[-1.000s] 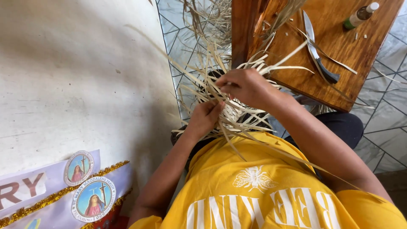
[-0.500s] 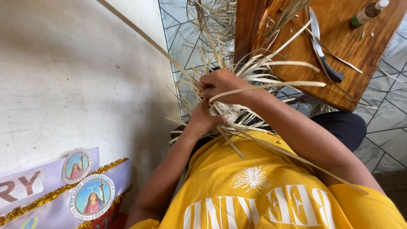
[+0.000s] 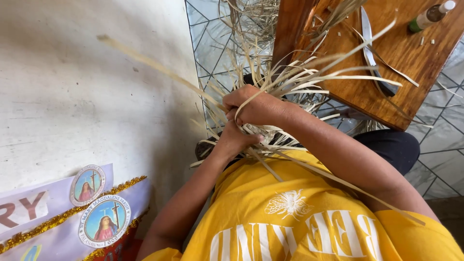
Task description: The person is weaving dried plant fibers to create a structured object, using a knife to trim the ends.
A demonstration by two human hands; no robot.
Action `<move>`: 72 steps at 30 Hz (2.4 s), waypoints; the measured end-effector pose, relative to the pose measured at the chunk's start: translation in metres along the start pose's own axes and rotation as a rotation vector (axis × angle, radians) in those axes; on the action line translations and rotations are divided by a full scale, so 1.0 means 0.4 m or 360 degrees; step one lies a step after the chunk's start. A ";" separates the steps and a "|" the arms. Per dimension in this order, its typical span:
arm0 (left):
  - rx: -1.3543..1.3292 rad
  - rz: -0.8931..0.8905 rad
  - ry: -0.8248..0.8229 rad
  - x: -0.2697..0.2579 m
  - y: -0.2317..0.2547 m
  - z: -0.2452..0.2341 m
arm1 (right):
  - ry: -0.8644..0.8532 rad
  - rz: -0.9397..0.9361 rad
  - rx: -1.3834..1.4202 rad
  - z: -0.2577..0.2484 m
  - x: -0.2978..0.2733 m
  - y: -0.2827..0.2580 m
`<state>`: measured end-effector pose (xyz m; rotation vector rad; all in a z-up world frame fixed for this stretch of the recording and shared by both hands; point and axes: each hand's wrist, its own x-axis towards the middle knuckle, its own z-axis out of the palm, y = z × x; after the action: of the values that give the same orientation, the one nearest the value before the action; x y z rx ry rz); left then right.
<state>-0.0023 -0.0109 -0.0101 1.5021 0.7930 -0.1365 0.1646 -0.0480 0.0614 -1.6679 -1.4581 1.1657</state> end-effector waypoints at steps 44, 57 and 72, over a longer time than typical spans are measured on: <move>-0.0636 0.0342 0.0065 -0.003 0.086 0.060 | -0.0006 0.0040 -0.0149 0.086 -0.332 0.219; -0.0684 0.0307 0.0288 0.013 0.007 0.085 | 0.0533 0.0325 -0.0466 -0.001 -0.368 0.216; -0.0387 0.0686 0.0337 -0.003 0.198 0.034 | 0.1247 -0.0213 -0.0249 0.107 -0.293 0.250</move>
<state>0.0452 -0.0149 0.0546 1.4339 0.6090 0.4327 0.1682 -0.1858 -0.0200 -1.8003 -1.1314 0.2507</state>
